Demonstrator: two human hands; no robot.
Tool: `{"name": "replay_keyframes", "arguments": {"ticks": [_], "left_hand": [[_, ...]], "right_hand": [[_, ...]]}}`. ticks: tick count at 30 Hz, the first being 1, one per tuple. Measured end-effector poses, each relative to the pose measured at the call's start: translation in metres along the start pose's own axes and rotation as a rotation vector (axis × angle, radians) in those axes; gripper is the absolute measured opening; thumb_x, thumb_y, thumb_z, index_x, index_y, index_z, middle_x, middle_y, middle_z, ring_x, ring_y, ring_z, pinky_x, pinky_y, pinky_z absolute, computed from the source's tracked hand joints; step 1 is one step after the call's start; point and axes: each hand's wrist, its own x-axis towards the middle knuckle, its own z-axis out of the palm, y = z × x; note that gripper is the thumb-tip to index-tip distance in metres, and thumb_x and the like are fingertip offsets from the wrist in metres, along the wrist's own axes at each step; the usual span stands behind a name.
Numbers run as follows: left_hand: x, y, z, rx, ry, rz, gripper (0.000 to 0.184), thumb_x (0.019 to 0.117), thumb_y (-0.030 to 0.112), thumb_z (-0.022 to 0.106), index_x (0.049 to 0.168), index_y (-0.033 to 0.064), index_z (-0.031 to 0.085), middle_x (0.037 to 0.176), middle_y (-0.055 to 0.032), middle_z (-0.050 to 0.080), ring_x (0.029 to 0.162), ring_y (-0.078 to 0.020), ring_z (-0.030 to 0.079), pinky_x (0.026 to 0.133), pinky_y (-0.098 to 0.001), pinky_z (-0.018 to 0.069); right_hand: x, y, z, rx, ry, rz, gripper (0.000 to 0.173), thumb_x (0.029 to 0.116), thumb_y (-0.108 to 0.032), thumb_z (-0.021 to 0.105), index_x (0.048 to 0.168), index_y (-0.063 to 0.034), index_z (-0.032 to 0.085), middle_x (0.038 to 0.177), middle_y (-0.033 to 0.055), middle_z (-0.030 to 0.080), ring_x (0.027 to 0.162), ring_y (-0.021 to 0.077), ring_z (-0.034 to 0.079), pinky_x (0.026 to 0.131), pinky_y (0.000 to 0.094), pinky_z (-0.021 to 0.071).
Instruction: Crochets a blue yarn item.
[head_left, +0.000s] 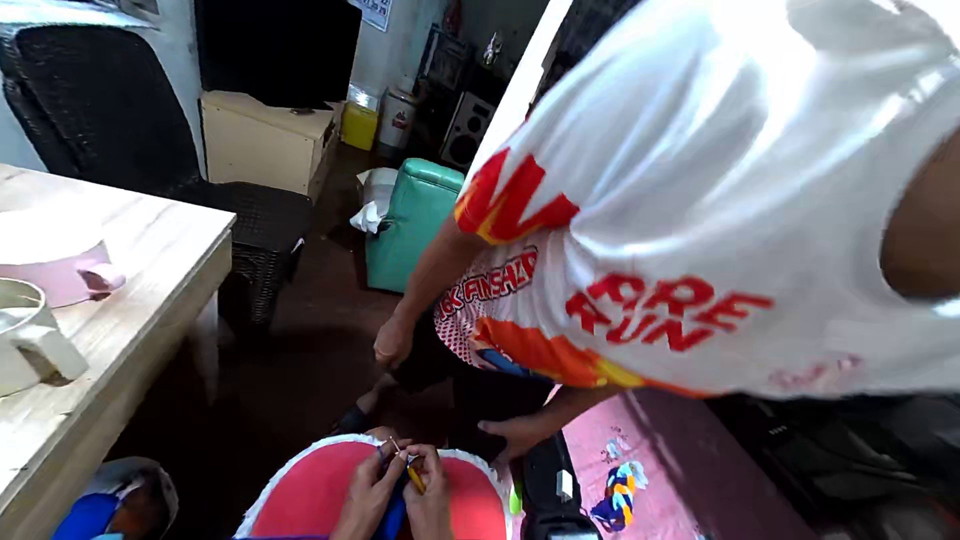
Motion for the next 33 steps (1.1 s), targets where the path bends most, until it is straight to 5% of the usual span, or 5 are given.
{"name": "replay_keyframes", "arguments": {"ticks": [12, 28, 33], "left_hand": [[-0.002, -0.003, 0.0, 0.049, -0.027, 0.017, 0.025, 0.0996, 0.015, 0.056, 0.112, -0.0001, 0.071, 0.094, -0.0031, 0.073, 0.085, -0.0029, 0.068, 0.082, -0.0267, 0.0568], [-0.02, 0.005, 0.008, 0.056, -0.045, 0.048, 0.026, 0.0992, 0.018, 0.056, 0.111, 0.0003, 0.07, 0.09, -0.0015, 0.072, 0.079, -0.0021, 0.067, 0.076, -0.0248, 0.0572], [-0.025, 0.016, 0.01, 0.082, -0.086, -0.005, 0.045, 0.0916, 0.023, 0.071, 0.13, 0.0009, 0.064, 0.095, -0.0049, 0.072, 0.078, -0.0079, 0.068, 0.075, -0.0285, 0.0578]], "right_hand": [[-0.002, -0.004, 0.0, -0.036, 0.022, -0.008, 0.042, 0.0874, 0.007, 0.062, 0.129, 0.0035, 0.062, 0.096, 0.0175, 0.07, 0.074, 0.0215, 0.066, 0.068, 0.0391, 0.0571], [-0.023, -0.015, -0.011, -0.049, 0.046, -0.004, 0.042, 0.089, 0.006, 0.063, 0.13, 0.0033, 0.063, 0.102, 0.0197, 0.071, 0.085, 0.0255, 0.07, 0.077, 0.0427, 0.0592], [-0.029, -0.013, -0.018, -0.005, 0.061, -0.049, 0.039, 0.0914, 0.004, 0.062, 0.13, 0.0056, 0.061, 0.099, 0.0165, 0.072, 0.086, 0.0188, 0.071, 0.08, 0.0361, 0.0598]]}}
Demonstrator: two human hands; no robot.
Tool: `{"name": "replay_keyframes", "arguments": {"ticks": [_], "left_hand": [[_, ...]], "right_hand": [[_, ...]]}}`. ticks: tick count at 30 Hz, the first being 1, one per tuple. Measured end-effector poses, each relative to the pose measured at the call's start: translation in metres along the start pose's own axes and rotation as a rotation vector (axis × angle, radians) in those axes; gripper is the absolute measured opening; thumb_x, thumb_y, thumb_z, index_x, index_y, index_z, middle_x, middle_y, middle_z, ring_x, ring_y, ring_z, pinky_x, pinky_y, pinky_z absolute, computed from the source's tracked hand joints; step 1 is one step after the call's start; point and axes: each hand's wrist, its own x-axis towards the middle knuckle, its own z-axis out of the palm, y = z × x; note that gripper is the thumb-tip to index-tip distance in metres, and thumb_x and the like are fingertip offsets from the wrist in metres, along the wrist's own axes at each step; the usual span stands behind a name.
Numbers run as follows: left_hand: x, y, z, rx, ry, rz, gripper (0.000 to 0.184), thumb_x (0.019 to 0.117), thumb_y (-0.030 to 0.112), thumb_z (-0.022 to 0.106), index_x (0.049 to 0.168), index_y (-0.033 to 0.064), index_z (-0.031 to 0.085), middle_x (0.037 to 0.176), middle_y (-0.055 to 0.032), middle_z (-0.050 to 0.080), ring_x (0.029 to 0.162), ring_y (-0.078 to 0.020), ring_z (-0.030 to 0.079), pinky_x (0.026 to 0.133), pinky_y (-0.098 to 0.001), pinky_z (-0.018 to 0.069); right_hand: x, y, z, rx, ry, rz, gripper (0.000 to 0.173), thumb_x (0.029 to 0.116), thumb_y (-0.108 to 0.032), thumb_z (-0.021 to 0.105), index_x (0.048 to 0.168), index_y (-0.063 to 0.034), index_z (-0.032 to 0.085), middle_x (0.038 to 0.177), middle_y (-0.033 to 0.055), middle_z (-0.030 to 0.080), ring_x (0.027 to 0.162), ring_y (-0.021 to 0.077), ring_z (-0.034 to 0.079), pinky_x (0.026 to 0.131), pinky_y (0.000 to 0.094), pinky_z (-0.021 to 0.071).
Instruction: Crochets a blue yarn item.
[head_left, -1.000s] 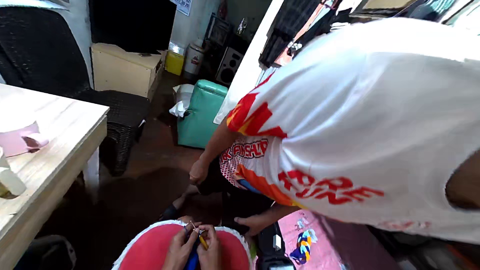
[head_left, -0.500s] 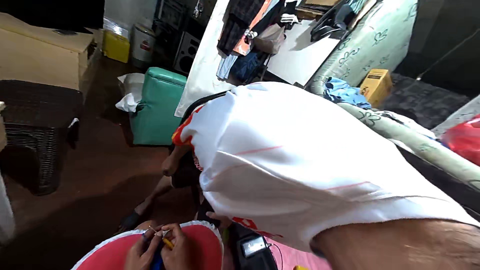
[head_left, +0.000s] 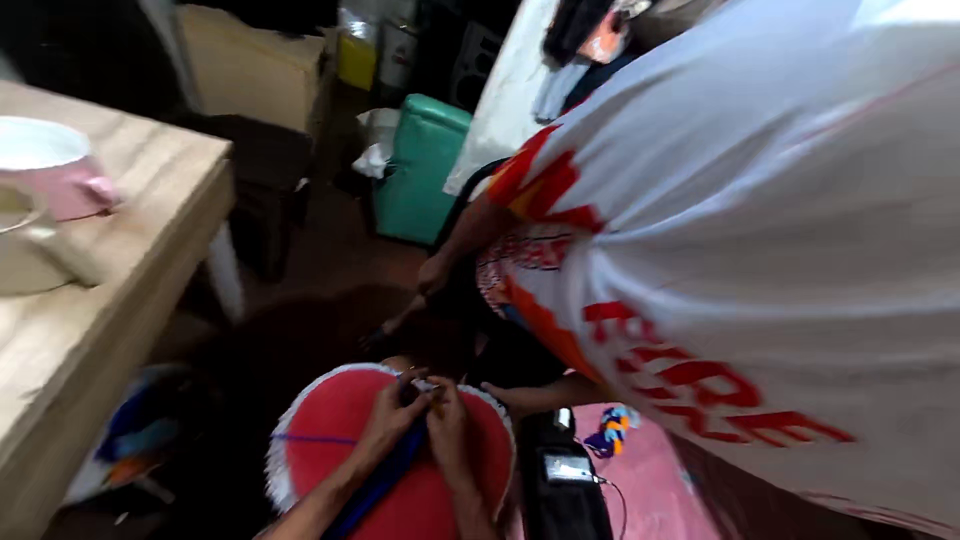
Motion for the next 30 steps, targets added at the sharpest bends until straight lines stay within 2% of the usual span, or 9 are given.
{"name": "replay_keyframes", "arguments": {"ticks": [3, 6, 8, 12, 16, 20, 26, 30], "left_hand": [[-0.004, -0.001, -0.005, 0.018, 0.002, -0.042, 0.059, 0.0884, 0.021, 0.074, 0.141, 0.0017, 0.056, 0.094, -0.0058, 0.07, 0.078, -0.0109, 0.065, 0.075, -0.0306, 0.0561], [-0.01, -0.003, -0.011, -0.037, 0.01, -0.063, 0.066, 0.0871, 0.013, 0.073, 0.147, 0.0039, 0.049, 0.089, -0.0004, 0.069, 0.076, -0.0078, 0.065, 0.075, -0.0271, 0.0555], [-0.013, -0.003, -0.013, -0.066, 0.035, -0.055, 0.064, 0.0863, 0.009, 0.071, 0.146, 0.0029, 0.05, 0.09, 0.0003, 0.07, 0.078, -0.0064, 0.066, 0.075, -0.0257, 0.0554], [-0.016, -0.007, -0.016, -0.064, 0.068, 0.005, 0.062, 0.086, 0.005, 0.067, 0.145, -0.0037, 0.049, 0.1, -0.0036, 0.07, 0.087, -0.0071, 0.066, 0.083, -0.0252, 0.055], [-0.012, -0.01, -0.018, -0.078, 0.078, 0.022, 0.062, 0.0861, 0.002, 0.066, 0.145, -0.004, 0.048, 0.094, -0.0005, 0.07, 0.082, -0.0053, 0.066, 0.08, -0.0237, 0.0556], [-0.009, -0.008, -0.021, -0.103, 0.078, -0.006, 0.068, 0.0869, 0.001, 0.065, 0.15, -0.0028, 0.041, 0.09, -0.0004, 0.069, 0.08, -0.0067, 0.066, 0.08, -0.0256, 0.0562], [-0.009, -0.003, -0.022, -0.152, 0.097, -0.046, 0.081, 0.0875, 0.001, 0.066, 0.157, -0.0028, 0.025, 0.091, -0.0012, 0.07, 0.081, -0.0088, 0.068, 0.08, -0.0267, 0.0578], [-0.01, -0.001, -0.021, -0.179, 0.095, -0.075, 0.083, 0.0881, -0.001, 0.065, 0.159, -0.0022, 0.021, 0.089, -0.0005, 0.069, 0.08, -0.0075, 0.067, 0.079, -0.0255, 0.0573]], "right_hand": [[0.0, 0.011, 0.004, 0.149, -0.023, -0.04, 0.039, 0.0901, 0.005, 0.058, 0.129, 0.0092, 0.058, 0.093, 0.0124, 0.069, 0.081, 0.0107, 0.067, 0.075, 0.028, 0.0577], [0.0, 0.014, 0.01, 0.257, -0.041, -0.02, 0.044, 0.0832, 0.007, 0.057, 0.127, 0.0103, 0.056, 0.09, 0.0079, 0.067, 0.076, 0.0047, 0.064, 0.069, 0.021, 0.0549], [0.0, 0.016, 0.013, 0.314, -0.037, -0.02, 0.045, 0.0806, 0.01, 0.06, 0.126, 0.0119, 0.057, 0.088, 0.0073, 0.067, 0.075, 0.0039, 0.063, 0.067, 0.0204, 0.0551], [0.001, 0.017, 0.018, 0.465, -0.068, 0.01, 0.046, 0.0791, 0.011, 0.06, 0.125, 0.0095, 0.056, 0.09, 0.0035, 0.066, 0.079, 0.0029, 0.065, 0.071, 0.0197, 0.057], [0.004, 0.017, 0.019, 0.469, -0.068, 0.015, 0.046, 0.0795, 0.011, 0.06, 0.125, 0.0086, 0.057, 0.09, 0.0022, 0.067, 0.075, 0.0013, 0.064, 0.066, 0.0171, 0.055], [0.007, 0.018, 0.021, 0.491, -0.071, 0.025, 0.045, 0.0788, 0.011, 0.059, 0.124, 0.0082, 0.058, 0.09, 0.0022, 0.068, 0.072, 0.0006, 0.064, 0.06, 0.0157, 0.053], [0.008, 0.02, 0.022, 0.542, -0.08, 0.02, 0.043, 0.0783, 0.012, 0.059, 0.121, 0.0076, 0.059, 0.092, 0.0017, 0.068, 0.073, 0.0002, 0.064, 0.061, 0.0147, 0.0531], [0.007, 0.02, 0.021, 0.537, -0.084, 0.011, 0.043, 0.0789, 0.011, 0.059, 0.121, 0.0069, 0.059, 0.093, 0.0019, 0.069, 0.073, -0.0004, 0.064, 0.06, 0.0138, 0.0528]]}}
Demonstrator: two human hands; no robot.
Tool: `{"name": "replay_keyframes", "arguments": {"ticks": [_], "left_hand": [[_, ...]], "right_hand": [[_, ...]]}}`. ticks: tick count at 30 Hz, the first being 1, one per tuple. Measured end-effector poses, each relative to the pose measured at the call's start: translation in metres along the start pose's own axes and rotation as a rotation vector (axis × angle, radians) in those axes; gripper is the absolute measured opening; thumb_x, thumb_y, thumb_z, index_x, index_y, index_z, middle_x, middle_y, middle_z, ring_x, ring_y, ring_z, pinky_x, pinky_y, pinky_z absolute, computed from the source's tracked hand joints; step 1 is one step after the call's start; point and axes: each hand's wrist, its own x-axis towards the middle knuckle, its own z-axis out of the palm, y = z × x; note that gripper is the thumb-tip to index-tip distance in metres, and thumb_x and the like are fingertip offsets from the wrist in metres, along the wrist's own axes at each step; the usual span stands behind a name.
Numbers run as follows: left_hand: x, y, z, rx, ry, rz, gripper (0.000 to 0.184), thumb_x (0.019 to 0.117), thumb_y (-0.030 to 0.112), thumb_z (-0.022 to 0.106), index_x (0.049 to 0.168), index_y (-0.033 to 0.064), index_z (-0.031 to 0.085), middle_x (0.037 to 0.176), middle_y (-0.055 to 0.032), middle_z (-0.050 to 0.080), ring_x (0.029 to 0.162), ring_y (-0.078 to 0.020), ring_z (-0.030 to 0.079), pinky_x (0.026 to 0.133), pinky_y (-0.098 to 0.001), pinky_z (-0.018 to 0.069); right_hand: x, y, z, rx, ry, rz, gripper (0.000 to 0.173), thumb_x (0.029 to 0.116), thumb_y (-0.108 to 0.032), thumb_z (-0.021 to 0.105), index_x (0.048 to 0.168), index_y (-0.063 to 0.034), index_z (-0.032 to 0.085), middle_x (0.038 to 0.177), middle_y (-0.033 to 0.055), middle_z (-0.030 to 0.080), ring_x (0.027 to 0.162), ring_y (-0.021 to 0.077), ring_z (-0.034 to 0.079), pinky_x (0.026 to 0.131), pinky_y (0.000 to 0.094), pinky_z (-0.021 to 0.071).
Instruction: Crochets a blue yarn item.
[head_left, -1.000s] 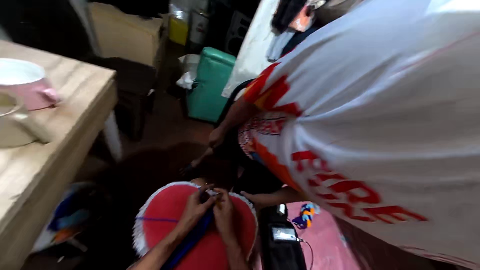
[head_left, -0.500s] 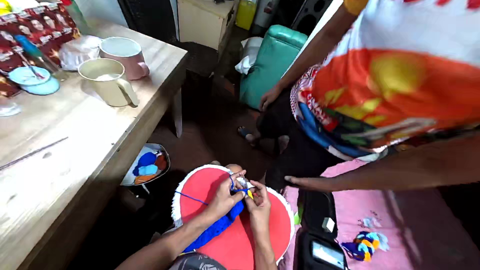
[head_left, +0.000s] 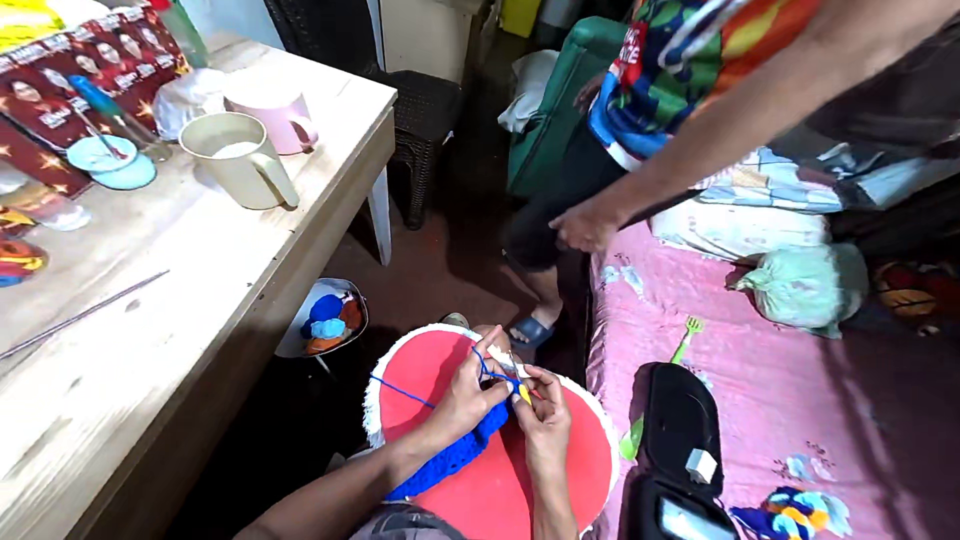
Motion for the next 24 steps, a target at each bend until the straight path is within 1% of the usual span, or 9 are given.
{"name": "replay_keyframes", "arguments": {"ticks": [2, 5, 8, 12, 18, 24], "left_hand": [[0.0, 0.0, 0.001, -0.007, -0.002, -0.008, 0.083, 0.0881, -0.002, 0.065, 0.159, -0.0024, 0.021, 0.088, -0.0004, 0.069, 0.078, -0.0074, 0.067, 0.077, -0.0251, 0.0568], [-0.001, 0.002, 0.003, -0.01, -0.008, -0.013, 0.081, 0.0889, -0.001, 0.065, 0.159, -0.0021, 0.022, 0.09, -0.0024, 0.068, 0.079, -0.0074, 0.066, 0.079, -0.0252, 0.0567], [-0.002, 0.003, 0.004, -0.021, -0.026, -0.028, 0.08, 0.0903, -0.002, 0.064, 0.159, -0.0015, 0.022, 0.092, -0.0043, 0.068, 0.083, -0.0083, 0.067, 0.082, -0.0258, 0.0563], [-0.003, 0.003, 0.007, -0.035, -0.057, -0.043, 0.08, 0.0906, -0.001, 0.063, 0.16, 0.0, 0.022, 0.093, -0.0059, 0.067, 0.081, -0.0082, 0.065, 0.079, -0.0258, 0.0553], [-0.004, 0.003, 0.011, -0.047, -0.088, -0.063, 0.078, 0.0915, -0.001, 0.063, 0.159, -0.0004, 0.024, 0.103, -0.0114, 0.067, 0.088, -0.0103, 0.067, 0.084, -0.0267, 0.0558], [-0.003, -0.001, 0.012, -0.043, -0.095, -0.055, 0.077, 0.0915, -0.001, 0.063, 0.159, -0.0007, 0.025, 0.101, -0.0112, 0.067, 0.087, -0.0099, 0.067, 0.084, -0.0263, 0.0557]], "right_hand": [[-0.001, 0.0, -0.001, -0.005, 0.001, -0.006, 0.043, 0.0787, 0.011, 0.058, 0.121, 0.0071, 0.06, 0.094, 0.0014, 0.068, 0.073, -0.0004, 0.064, 0.061, 0.014, 0.0533], [-0.003, 0.0, -0.003, -0.009, 0.003, -0.014, 0.042, 0.079, 0.011, 0.058, 0.121, 0.0065, 0.06, 0.096, 0.0008, 0.068, 0.076, -0.0003, 0.064, 0.064, 0.0147, 0.0548], [-0.005, -0.001, -0.004, -0.032, 0.026, -0.02, 0.042, 0.0783, 0.01, 0.058, 0.12, 0.0053, 0.06, 0.094, -0.0001, 0.068, 0.072, -0.0013, 0.063, 0.058, 0.0131, 0.0518], [-0.009, -0.001, -0.01, -0.049, 0.041, -0.019, 0.043, 0.0781, 0.009, 0.058, 0.121, 0.0024, 0.06, 0.093, -0.0029, 0.067, 0.071, -0.0019, 0.062, 0.057, 0.013, 0.051], [-0.016, -0.004, -0.013, -0.056, 0.049, -0.035, 0.043, 0.0783, 0.01, 0.058, 0.12, 0.002, 0.06, 0.095, -0.0034, 0.068, 0.07, -0.0031, 0.062, 0.056, 0.0119, 0.0509], [-0.018, -0.004, -0.015, -0.05, 0.071, -0.033, 0.043, 0.078, 0.009, 0.058, 0.12, 0.002, 0.061, 0.095, -0.0026, 0.069, 0.07, -0.002, 0.063, 0.056, 0.0125, 0.0509]]}}
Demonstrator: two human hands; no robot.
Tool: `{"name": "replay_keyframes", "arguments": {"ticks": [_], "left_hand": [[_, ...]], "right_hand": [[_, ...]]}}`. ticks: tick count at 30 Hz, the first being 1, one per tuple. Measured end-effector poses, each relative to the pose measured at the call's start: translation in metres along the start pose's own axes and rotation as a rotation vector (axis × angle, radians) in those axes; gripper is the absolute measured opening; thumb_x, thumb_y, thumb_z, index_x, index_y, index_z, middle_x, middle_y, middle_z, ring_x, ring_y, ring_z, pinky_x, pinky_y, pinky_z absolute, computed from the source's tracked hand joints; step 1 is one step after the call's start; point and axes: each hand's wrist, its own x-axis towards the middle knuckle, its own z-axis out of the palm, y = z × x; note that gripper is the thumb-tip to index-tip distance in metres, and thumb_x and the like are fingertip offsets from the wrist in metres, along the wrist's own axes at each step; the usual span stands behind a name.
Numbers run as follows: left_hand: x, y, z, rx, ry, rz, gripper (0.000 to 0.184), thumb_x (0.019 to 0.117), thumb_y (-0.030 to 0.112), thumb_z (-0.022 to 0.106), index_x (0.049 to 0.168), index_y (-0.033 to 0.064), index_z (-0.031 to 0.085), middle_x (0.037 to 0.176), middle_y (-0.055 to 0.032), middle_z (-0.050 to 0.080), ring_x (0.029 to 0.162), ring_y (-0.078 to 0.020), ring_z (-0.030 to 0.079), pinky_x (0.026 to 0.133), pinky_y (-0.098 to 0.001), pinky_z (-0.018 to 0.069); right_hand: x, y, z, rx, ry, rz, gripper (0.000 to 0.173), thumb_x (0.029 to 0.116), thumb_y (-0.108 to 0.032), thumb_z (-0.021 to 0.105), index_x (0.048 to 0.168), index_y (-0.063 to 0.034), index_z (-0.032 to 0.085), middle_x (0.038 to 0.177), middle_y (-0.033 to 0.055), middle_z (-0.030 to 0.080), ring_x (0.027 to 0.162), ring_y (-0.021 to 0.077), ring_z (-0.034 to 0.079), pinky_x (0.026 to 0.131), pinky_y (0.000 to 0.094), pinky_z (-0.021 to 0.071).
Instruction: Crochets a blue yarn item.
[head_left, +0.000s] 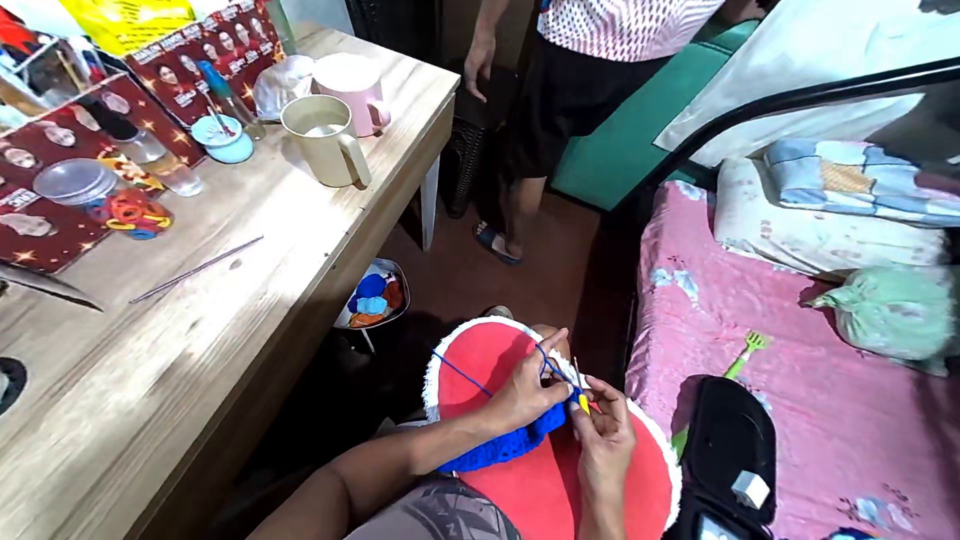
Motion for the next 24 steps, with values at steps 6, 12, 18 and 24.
{"name": "replay_keyframes", "arguments": {"ticks": [6, 12, 18, 24], "left_hand": [[0.0003, 0.0002, 0.0024, 0.017, 0.002, -0.004, 0.077, 0.0918, -0.001, 0.062, 0.159, -0.0009, 0.025, 0.102, -0.0106, 0.067, 0.086, -0.0091, 0.067, 0.084, -0.0256, 0.0559], [0.0013, -0.0002, 0.0048, 0.035, 0.004, 0.004, 0.075, 0.0914, -0.001, 0.063, 0.157, -0.0035, 0.027, 0.101, -0.0097, 0.068, 0.087, -0.0091, 0.067, 0.085, -0.0262, 0.0563], [0.0041, -0.0033, 0.0065, 0.031, 0.004, 0.029, 0.074, 0.0911, -0.001, 0.063, 0.156, -0.0051, 0.028, 0.102, -0.0084, 0.069, 0.087, -0.0085, 0.068, 0.085, -0.026, 0.0569], [0.0066, -0.0074, 0.0066, 0.031, 0.017, 0.042, 0.073, 0.0906, -0.002, 0.062, 0.155, -0.0062, 0.029, 0.097, -0.0048, 0.07, 0.084, -0.0073, 0.068, 0.084, -0.0259, 0.0571]], "right_hand": [[-0.002, -0.0043, 0.0, -0.004, 0.014, 0.026, 0.041, 0.0789, 0.01, 0.058, 0.119, 0.0034, 0.06, 0.096, -0.0016, 0.068, 0.071, -0.0026, 0.062, 0.057, 0.0117, 0.0503], [-0.0022, -0.0013, -0.0033, 0.002, 0.001, -0.019, 0.04, 0.08, 0.009, 0.057, 0.119, 0.0025, 0.061, 0.097, -0.0022, 0.069, 0.072, -0.002, 0.063, 0.058, 0.0127, 0.0511], [-0.0014, -0.0006, -0.0043, 0.009, 0.029, -0.008, 0.039, 0.0797, 0.01, 0.059, 0.118, 0.0038, 0.062, 0.096, -0.0001, 0.069, 0.071, -0.0017, 0.063, 0.058, 0.0126, 0.0516], [-0.0004, 0.0004, -0.0052, 0.029, 0.032, 0.002, 0.038, 0.0804, 0.009, 0.059, 0.118, 0.0027, 0.064, 0.096, 0.0001, 0.068, 0.074, -0.0006, 0.064, 0.062, 0.0142, 0.0539]]}}
